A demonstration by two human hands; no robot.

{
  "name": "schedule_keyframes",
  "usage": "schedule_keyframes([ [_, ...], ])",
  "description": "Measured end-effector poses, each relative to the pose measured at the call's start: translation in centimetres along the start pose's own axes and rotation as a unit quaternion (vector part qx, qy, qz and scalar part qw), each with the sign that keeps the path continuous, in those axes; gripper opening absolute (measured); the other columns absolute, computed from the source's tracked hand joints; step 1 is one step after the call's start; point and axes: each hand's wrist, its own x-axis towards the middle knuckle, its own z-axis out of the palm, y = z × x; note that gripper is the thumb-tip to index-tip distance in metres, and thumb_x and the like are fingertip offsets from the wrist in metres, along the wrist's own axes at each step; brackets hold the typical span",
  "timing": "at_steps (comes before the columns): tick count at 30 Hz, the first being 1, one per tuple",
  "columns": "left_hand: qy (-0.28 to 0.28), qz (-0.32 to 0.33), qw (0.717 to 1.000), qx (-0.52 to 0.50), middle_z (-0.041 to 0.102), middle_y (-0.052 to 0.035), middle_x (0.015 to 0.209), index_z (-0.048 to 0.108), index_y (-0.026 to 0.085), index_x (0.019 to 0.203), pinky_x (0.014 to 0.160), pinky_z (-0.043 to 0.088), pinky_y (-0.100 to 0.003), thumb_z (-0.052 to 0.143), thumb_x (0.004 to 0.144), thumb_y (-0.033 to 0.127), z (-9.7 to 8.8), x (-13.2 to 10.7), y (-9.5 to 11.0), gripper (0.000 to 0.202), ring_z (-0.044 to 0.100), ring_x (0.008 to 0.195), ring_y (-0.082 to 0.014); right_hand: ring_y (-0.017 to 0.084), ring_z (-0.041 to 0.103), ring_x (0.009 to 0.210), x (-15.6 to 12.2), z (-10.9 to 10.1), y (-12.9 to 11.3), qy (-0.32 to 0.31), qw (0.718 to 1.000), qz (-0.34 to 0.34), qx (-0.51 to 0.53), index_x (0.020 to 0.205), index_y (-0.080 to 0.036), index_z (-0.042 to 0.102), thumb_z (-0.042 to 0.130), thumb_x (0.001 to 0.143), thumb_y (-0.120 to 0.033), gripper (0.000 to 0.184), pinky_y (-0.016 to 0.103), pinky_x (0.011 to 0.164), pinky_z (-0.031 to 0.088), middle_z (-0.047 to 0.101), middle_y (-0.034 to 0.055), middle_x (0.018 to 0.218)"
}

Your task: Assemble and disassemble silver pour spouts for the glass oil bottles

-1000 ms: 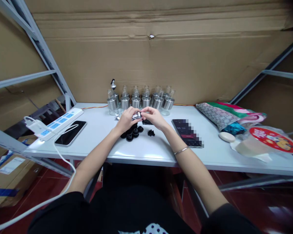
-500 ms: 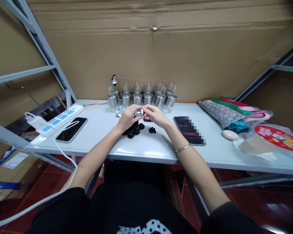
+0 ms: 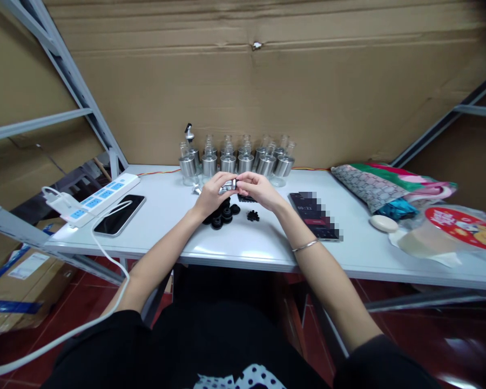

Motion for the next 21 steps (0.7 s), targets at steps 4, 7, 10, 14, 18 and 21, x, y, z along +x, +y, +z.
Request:
schedule_keyframes([
  [4, -0.006, 0.009, 1.0, 0.004, 0.065, -0.009, 0.106, 0.058, 0.016, 0.111, 0.088, 0.052, -0.031, 0.066, 0.083, 0.026, 0.0, -0.09, -0.33, 0.031, 0.062, 0.101, -0.0181, 0.007, 0.045, 0.052, 0.03, -0.03, 0.03, 0.007, 1.0, -0.005, -0.025, 0.08, -0.017, 0.059, 0.079, 0.061, -0.035, 0.033, 0.023, 0.053, 0.035, 0.055, -0.0061, 0.058],
  [7, -0.018, 0.036, 0.999, 0.016, 0.064, -0.0103, 0.11, 0.058, 0.017, 0.112, 0.09, 0.052, -0.032, 0.065, 0.084, 0.025, -0.02, -0.11, -0.54, 0.029, 0.062, 0.105, -0.0183, 0.007, 0.046, 0.053, 0.06, -0.08, 0.08, 0.005, 0.999, -0.012, -0.043, 0.08, -0.017, 0.059, 0.077, 0.061, -0.032, 0.03, 0.022, 0.052, 0.034, 0.056, -0.0063, 0.058],
  [10, -0.016, 0.05, 0.999, 0.013, 0.064, -0.0096, 0.106, 0.059, 0.016, 0.111, 0.086, 0.053, -0.029, 0.066, 0.083, 0.024, -0.02, -0.07, -0.52, 0.029, 0.063, 0.1, -0.0169, 0.007, 0.048, 0.054, 0.04, -0.15, 0.02, -0.002, 0.998, -0.011, -0.06, 0.081, -0.016, 0.059, 0.074, 0.063, -0.03, 0.028, 0.022, 0.052, 0.035, 0.057, -0.0056, 0.06],
  [14, -0.024, 0.04, 0.999, -0.005, 0.065, -0.009, 0.103, 0.06, 0.016, 0.111, 0.085, 0.052, -0.029, 0.069, 0.08, 0.023, -0.02, -0.03, -0.42, 0.033, 0.064, 0.098, -0.0169, 0.008, 0.05, 0.057, -0.06, -0.22, -0.09, -0.012, 0.997, -0.003, -0.07, 0.08, -0.016, 0.057, 0.072, 0.062, -0.027, 0.025, 0.023, 0.054, 0.038, 0.059, -0.0049, 0.064],
  [18, -0.043, 0.029, 0.998, -0.037, 0.066, -0.01, 0.103, 0.062, 0.015, 0.11, 0.085, 0.052, -0.029, 0.071, 0.078, 0.025, -0.3, 0.16, -0.45, 0.034, 0.064, 0.098, -0.0175, 0.009, 0.052, 0.062, -0.07, 0.04, -0.07, -0.009, 0.996, -0.021, -0.082, 0.077, -0.017, 0.054, 0.071, 0.06, -0.026, 0.025, 0.024, 0.059, 0.041, 0.058, -0.0046, 0.068],
  [21, -0.047, -0.008, 0.997, -0.068, 0.068, -0.0089, 0.099, 0.065, 0.015, 0.105, 0.082, 0.052, -0.028, 0.073, 0.076, 0.031, -0.8, 0.51, -0.49, 0.035, 0.065, 0.093, -0.0172, 0.008, 0.051, 0.06, -0.06, 0.55, -0.06, 0.015, 0.993, -0.056, -0.104, 0.077, -0.017, 0.054, 0.07, 0.06, -0.026, 0.025, 0.024, 0.058, 0.039, 0.057, -0.0042, 0.068],
])
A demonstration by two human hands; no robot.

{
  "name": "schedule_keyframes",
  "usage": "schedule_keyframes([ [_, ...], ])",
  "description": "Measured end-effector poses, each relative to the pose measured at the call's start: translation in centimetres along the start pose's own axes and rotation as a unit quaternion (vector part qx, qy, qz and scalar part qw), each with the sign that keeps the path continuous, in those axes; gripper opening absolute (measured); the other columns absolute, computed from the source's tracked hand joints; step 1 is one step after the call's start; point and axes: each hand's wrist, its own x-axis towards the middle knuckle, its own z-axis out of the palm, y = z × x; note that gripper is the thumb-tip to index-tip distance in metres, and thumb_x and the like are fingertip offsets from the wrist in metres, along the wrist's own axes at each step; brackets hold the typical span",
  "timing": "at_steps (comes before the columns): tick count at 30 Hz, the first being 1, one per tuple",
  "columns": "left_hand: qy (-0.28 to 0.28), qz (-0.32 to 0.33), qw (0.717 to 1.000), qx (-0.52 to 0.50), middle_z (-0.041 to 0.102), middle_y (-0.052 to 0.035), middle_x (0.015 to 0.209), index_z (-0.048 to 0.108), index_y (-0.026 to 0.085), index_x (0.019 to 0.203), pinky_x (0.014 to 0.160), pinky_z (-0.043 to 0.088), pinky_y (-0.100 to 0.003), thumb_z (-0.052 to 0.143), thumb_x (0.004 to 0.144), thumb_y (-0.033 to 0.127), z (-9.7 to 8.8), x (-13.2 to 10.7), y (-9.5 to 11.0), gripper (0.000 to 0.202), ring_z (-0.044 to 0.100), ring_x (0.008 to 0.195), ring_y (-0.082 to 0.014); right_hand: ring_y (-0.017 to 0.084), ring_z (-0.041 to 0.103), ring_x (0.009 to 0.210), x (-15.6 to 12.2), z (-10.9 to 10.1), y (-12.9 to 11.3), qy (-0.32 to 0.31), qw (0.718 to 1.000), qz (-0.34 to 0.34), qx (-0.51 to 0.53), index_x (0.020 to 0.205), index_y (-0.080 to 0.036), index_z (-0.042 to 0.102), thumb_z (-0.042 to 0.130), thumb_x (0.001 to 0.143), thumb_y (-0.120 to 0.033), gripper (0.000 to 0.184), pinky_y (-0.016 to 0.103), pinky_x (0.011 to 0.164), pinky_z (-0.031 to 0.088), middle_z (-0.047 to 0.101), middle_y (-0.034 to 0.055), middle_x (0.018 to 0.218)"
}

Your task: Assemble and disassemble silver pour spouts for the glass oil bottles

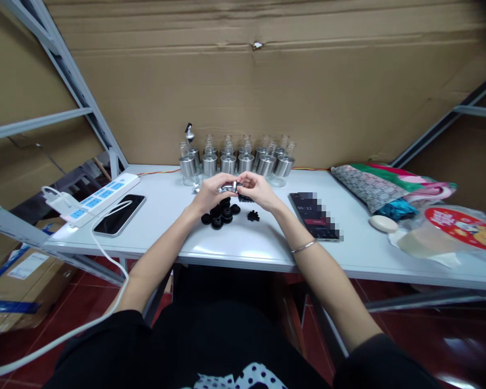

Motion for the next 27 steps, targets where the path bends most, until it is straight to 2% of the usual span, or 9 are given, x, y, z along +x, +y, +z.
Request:
schedule_keyframes([
  [5, -0.001, -0.079, 0.993, -0.082, 0.07, -0.008, 0.092, 0.069, 0.013, 0.098, 0.078, 0.055, -0.028, 0.077, 0.069, 0.041, -0.8, 0.5, 0.0, 0.041, 0.066, 0.083, -0.0168, 0.009, 0.048, 0.06, 0.0, 0.8, -0.1, 0.027, 0.998, -0.054, -0.027, 0.077, -0.018, 0.054, 0.067, 0.063, -0.027, 0.022, 0.024, 0.057, 0.039, 0.055, -0.0033, 0.068],
  [9, 0.01, -0.114, 0.985, -0.129, 0.07, -0.0074, 0.093, 0.07, 0.014, 0.097, 0.08, 0.056, -0.028, 0.08, 0.066, 0.038, -1.1, 0.8, 0.1, 0.041, 0.067, 0.083, -0.0165, 0.01, 0.048, 0.06, -0.1, 1.1, -0.1, 0.043, 0.99, -0.111, -0.079, 0.081, -0.019, 0.053, 0.065, 0.066, -0.028, 0.02, 0.025, 0.058, 0.041, 0.055, -0.0022, 0.071],
  [13, 0.008, -0.149, 0.975, -0.166, 0.071, -0.0071, 0.092, 0.071, 0.013, 0.095, 0.083, 0.056, -0.029, 0.082, 0.063, 0.035, -1.6, 0.8, 0.3, 0.039, 0.068, 0.084, -0.0172, 0.01, 0.047, 0.059, -0.5, 1.4, -0.3, 0.061, 0.97, -0.157, -0.176, 0.083, -0.019, 0.054, 0.061, 0.07, -0.025, 0.016, 0.025, 0.06, 0.042, 0.055, -0.0022, 0.07],
  [17, -0.02, -0.191, 0.957, -0.217, 0.071, -0.0076, 0.093, 0.071, 0.013, 0.093, 0.087, 0.055, -0.033, 0.084, 0.059, 0.031, -2.1, 0.5, 0.1, 0.04, 0.068, 0.088, -0.0194, 0.011, 0.048, 0.06, -0.8, 1.9, -0.4, 0.06, 0.941, -0.203, -0.264, 0.084, -0.019, 0.054, 0.059, 0.073, -0.023, 0.012, 0.025, 0.061, 0.042, 0.056, -0.0011, 0.072],
  [21, -0.037, -0.227, 0.935, -0.271, 0.072, -0.0092, 0.092, 0.071, 0.011, 0.094, 0.083, 0.056, -0.035, 0.084, 0.057, 0.032, -2.4, 0.2, -0.5, 0.045, 0.069, 0.089, -0.0223, 0.015, 0.052, 0.066, -0.6, 2.0, 0.1, 0.043, 0.901, -0.262, -0.344, 0.089, -0.02, 0.055, 0.056, 0.077, -0.022, 0.011, 0.028, 0.064, 0.044, 0.059, 0.002, 0.077],
  [27, -0.052, -0.266, 0.922, -0.276, 0.072, -0.0114, 0.093, 0.071, 0.009, 0.094, 0.079, 0.057, -0.035, 0.085, 0.054, 0.036, -2.5, -0.1, -1.1, 0.05, 0.068, 0.088, -0.0238, 0.021, 0.054, 0.08, -0.4, 1.8, 0.4, 0.001, 0.832, -0.363, -0.418, 0.099, -0.021, 0.056, 0.046, 0.088, -0.018, 0.015, 0.036, 0.072, 0.046, 0.063, 0.008, 0.088],
])
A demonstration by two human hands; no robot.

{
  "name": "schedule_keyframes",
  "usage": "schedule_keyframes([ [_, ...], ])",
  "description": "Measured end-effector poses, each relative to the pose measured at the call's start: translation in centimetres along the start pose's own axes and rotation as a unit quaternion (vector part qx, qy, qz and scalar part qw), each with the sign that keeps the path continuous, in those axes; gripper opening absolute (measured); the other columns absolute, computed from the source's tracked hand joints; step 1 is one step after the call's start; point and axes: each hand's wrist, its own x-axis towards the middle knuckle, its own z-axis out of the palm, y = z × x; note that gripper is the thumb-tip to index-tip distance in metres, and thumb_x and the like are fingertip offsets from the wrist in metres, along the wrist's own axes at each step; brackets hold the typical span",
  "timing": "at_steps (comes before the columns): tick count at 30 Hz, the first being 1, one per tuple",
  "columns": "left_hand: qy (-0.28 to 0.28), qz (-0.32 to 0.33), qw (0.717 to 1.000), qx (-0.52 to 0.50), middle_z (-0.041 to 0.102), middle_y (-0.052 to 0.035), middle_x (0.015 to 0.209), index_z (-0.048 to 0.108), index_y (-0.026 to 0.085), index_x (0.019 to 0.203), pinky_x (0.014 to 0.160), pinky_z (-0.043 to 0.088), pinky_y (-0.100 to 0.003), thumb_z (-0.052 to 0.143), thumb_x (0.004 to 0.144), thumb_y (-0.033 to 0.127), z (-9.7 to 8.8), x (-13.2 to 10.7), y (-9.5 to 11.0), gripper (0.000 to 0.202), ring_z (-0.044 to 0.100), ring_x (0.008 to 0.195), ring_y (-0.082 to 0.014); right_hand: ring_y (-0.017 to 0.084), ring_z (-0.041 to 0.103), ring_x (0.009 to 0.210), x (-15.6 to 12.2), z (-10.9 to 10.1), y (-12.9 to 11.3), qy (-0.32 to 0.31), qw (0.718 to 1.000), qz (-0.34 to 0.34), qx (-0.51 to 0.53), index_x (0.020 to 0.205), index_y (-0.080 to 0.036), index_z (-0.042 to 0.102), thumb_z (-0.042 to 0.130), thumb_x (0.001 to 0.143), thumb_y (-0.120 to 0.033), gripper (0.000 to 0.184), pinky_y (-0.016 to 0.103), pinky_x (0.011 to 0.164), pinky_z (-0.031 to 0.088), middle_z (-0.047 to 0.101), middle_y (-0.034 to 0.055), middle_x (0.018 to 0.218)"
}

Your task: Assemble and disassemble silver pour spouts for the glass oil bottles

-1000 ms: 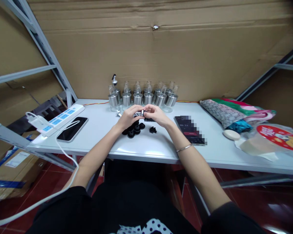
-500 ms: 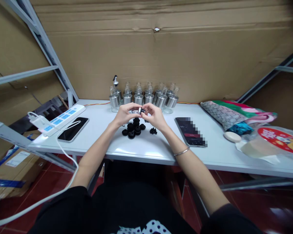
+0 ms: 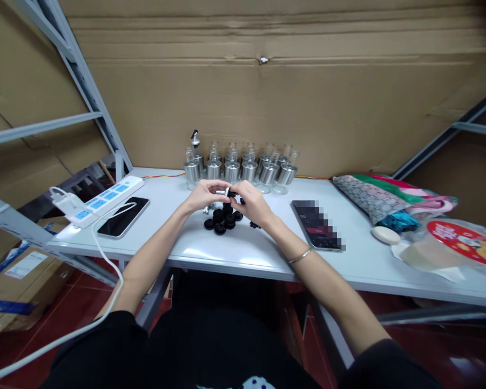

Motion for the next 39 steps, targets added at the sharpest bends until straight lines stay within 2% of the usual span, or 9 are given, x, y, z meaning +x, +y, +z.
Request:
schedule_keyframes([
  [5, -0.001, -0.032, 0.999, -0.01, 0.072, -0.011, 0.092, 0.071, 0.009, 0.093, 0.077, 0.057, -0.034, 0.085, 0.053, 0.031, -0.4, -0.1, 0.0, 0.048, 0.068, 0.087, -0.0228, 0.021, 0.05, 0.08, 0.1, -0.1, 0.1, -0.005, 0.995, -0.08, -0.06, 0.093, -0.02, 0.056, 0.04, 0.093, -0.016, 0.017, 0.036, 0.075, 0.046, 0.062, 0.0102, 0.089],
  [11, -0.026, -0.075, 0.997, 0.0, 0.072, -0.0094, 0.09, 0.072, 0.009, 0.093, 0.076, 0.055, -0.031, 0.083, 0.055, 0.031, -0.7, 0.0, 0.1, 0.044, 0.067, 0.082, -0.0201, 0.021, 0.049, 0.082, -0.1, 0.0, 0.0, -0.035, 0.99, -0.078, -0.108, 0.079, -0.02, 0.057, 0.038, 0.094, -0.017, 0.024, 0.037, 0.074, 0.044, 0.063, 0.0096, 0.087],
  [15, -0.026, -0.056, 0.998, -0.002, 0.071, -0.0094, 0.092, 0.07, 0.01, 0.094, 0.076, 0.055, -0.032, 0.082, 0.056, 0.033, -0.3, -0.1, -0.7, 0.046, 0.067, 0.085, -0.0205, 0.022, 0.051, 0.089, -0.3, -0.1, 0.2, -0.038, 0.995, -0.035, -0.082, 0.079, -0.021, 0.057, 0.044, 0.092, -0.018, 0.019, 0.04, 0.08, 0.041, 0.065, 0.0087, 0.092],
  [18, 0.04, 0.022, 0.998, 0.042, 0.069, -0.0097, 0.093, 0.068, 0.01, 0.095, 0.078, 0.054, -0.033, 0.083, 0.057, 0.037, 0.6, -0.2, -1.6, 0.049, 0.066, 0.085, -0.0198, 0.022, 0.053, 0.09, -0.5, -0.4, 0.8, 0.005, 0.997, 0.059, 0.04, 0.087, -0.021, 0.055, 0.056, 0.084, -0.023, 0.003, 0.039, 0.078, 0.043, 0.063, 0.0076, 0.094],
  [20, 0.084, 0.094, 0.985, 0.118, 0.067, -0.0093, 0.094, 0.067, 0.011, 0.096, 0.079, 0.053, -0.032, 0.081, 0.063, 0.036, 1.2, -0.4, -1.9, 0.043, 0.064, 0.085, -0.0178, 0.02, 0.055, 0.084, -0.6, -0.8, 1.1, 0.035, 0.971, 0.165, 0.172, 0.094, -0.021, 0.053, 0.064, 0.078, -0.03, 0.021, 0.035, 0.072, 0.045, 0.06, 0.0053, 0.09],
  [22, 0.105, 0.161, 0.963, 0.19, 0.067, -0.0087, 0.096, 0.066, 0.013, 0.099, 0.08, 0.053, -0.031, 0.077, 0.07, 0.032, 1.8, -0.7, -1.9, 0.036, 0.064, 0.086, -0.0169, 0.017, 0.056, 0.076, -0.6, -1.1, 1.3, 0.037, 0.92, 0.267, 0.285, 0.094, -0.022, 0.053, 0.067, 0.074, -0.038, 0.03, 0.031, 0.067, 0.046, 0.058, 0.0021, 0.083],
  [25, 0.102, 0.243, 0.928, 0.265, 0.067, -0.0078, 0.098, 0.064, 0.015, 0.103, 0.083, 0.052, -0.031, 0.073, 0.076, 0.026, 2.3, -0.9, -1.3, 0.03, 0.063, 0.092, -0.0174, 0.015, 0.056, 0.069, -0.5, -1.4, 1.1, 0.011, 0.865, 0.34, 0.368, 0.088, -0.021, 0.057, 0.069, 0.071, -0.048, 0.034, 0.029, 0.064, 0.046, 0.059, 0.0002, 0.075],
  [30, 0.116, 0.304, 0.892, 0.313, 0.066, -0.0072, 0.1, 0.061, 0.017, 0.107, 0.084, 0.052, -0.029, 0.069, 0.08, 0.02, 2.5, -1.2, -1.0, 0.028, 0.064, 0.095, -0.0166, 0.012, 0.054, 0.061, -0.3, -1.1, 0.6, -0.035, 0.832, 0.367, 0.414, 0.082, -0.019, 0.059, 0.072, 0.067, -0.052, 0.038, 0.027, 0.059, 0.044, 0.061, -0.0015, 0.068],
  [39, 0.097, 0.325, 0.878, 0.338, 0.063, -0.0068, 0.101, 0.058, 0.019, 0.112, 0.084, 0.052, -0.031, 0.064, 0.084, 0.019, 2.9, -1.6, -0.8, 0.028, 0.063, 0.097, -0.0173, 0.012, 0.055, 0.058, -0.6, -1.6, 0.7, -0.055, 0.819, 0.368, 0.437, 0.08, -0.017, 0.064, 0.073, 0.068, -0.048, 0.035, 0.027, 0.06, 0.045, 0.061, -0.002, 0.06],
])
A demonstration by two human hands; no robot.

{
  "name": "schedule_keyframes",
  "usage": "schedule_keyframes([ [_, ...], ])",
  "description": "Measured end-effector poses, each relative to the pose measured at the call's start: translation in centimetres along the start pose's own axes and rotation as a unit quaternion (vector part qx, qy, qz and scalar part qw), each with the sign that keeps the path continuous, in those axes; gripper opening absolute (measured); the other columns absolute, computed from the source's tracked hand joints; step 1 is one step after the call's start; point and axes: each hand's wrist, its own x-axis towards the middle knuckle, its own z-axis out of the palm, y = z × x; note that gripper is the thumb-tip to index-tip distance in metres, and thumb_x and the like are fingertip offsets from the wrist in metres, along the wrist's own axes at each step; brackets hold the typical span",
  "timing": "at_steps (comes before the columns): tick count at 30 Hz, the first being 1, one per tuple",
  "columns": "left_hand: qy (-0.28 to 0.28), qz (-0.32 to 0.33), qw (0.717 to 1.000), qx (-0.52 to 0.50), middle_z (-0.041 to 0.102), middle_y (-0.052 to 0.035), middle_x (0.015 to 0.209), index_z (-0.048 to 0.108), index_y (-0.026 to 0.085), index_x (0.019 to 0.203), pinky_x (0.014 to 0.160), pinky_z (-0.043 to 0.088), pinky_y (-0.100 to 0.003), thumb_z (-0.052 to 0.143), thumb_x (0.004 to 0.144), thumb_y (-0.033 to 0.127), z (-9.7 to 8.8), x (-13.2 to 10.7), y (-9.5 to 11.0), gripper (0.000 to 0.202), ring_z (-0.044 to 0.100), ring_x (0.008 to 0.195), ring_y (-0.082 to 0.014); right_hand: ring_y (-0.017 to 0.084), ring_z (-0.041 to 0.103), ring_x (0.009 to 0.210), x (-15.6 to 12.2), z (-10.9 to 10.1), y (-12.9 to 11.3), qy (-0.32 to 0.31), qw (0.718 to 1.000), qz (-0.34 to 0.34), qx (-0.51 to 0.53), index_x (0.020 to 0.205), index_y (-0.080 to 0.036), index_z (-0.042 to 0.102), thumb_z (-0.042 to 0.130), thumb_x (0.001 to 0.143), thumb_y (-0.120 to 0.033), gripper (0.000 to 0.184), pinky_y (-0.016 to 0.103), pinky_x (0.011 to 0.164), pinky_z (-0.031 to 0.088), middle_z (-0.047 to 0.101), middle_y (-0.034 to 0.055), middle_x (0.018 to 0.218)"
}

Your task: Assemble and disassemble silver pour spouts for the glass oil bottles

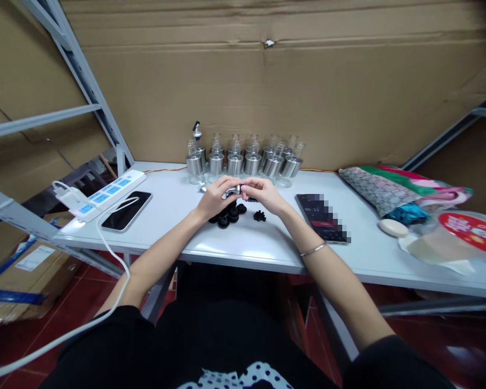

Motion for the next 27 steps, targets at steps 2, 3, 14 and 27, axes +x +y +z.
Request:
schedule_keyframes([
  [2, -0.013, -0.002, 1.0, -0.007, 0.063, -0.0064, 0.099, 0.059, 0.018, 0.11, 0.082, 0.051, -0.029, 0.066, 0.083, 0.02, -0.15, 0.16, 0.07, 0.028, 0.063, 0.094, -0.0167, 0.011, 0.054, 0.058, 0.03, 0.05, -0.07, 0.009, 1.0, -0.006, 0.007, 0.08, -0.018, 0.064, 0.075, 0.066, -0.046, 0.033, 0.028, 0.061, 0.045, 0.06, -0.0028, 0.06],
  [3, -0.021, -0.007, 1.0, -0.013, 0.063, -0.006, 0.097, 0.059, 0.018, 0.109, 0.08, 0.051, -0.028, 0.067, 0.083, 0.021, -0.23, 0.25, 0.09, 0.028, 0.063, 0.092, -0.0163, 0.011, 0.054, 0.057, 0.05, 0.1, -0.08, 0.013, 1.0, -0.008, 0.01, 0.08, -0.018, 0.064, 0.075, 0.065, -0.044, 0.033, 0.028, 0.061, 0.045, 0.06, -0.003, 0.061],
  [14, -0.039, -0.034, 0.998, -0.034, 0.059, -0.0059, 0.093, 0.058, 0.015, 0.104, 0.077, 0.049, -0.027, 0.071, 0.079, 0.021, -0.04, 0.26, -0.28, 0.028, 0.06, 0.088, -0.016, 0.01, 0.056, 0.061, 0.35, 0.5, 0.14, 0.029, 0.999, -0.02, 0.035, 0.077, -0.019, 0.06, 0.078, 0.06, -0.035, 0.03, 0.027, 0.063, 0.047, 0.062, -0.0027, 0.069],
  [27, -0.039, -0.033, 0.998, -0.037, 0.061, -0.0068, 0.094, 0.058, 0.015, 0.105, 0.078, 0.05, -0.028, 0.071, 0.079, 0.022, -0.15, 0.29, -0.34, 0.03, 0.061, 0.09, -0.0164, 0.011, 0.058, 0.063, 0.36, 0.07, 0.39, 0.025, 0.999, -0.016, 0.013, 0.082, -0.018, 0.062, 0.076, 0.063, -0.031, 0.027, 0.026, 0.061, 0.046, 0.065, -0.0015, 0.074],
])
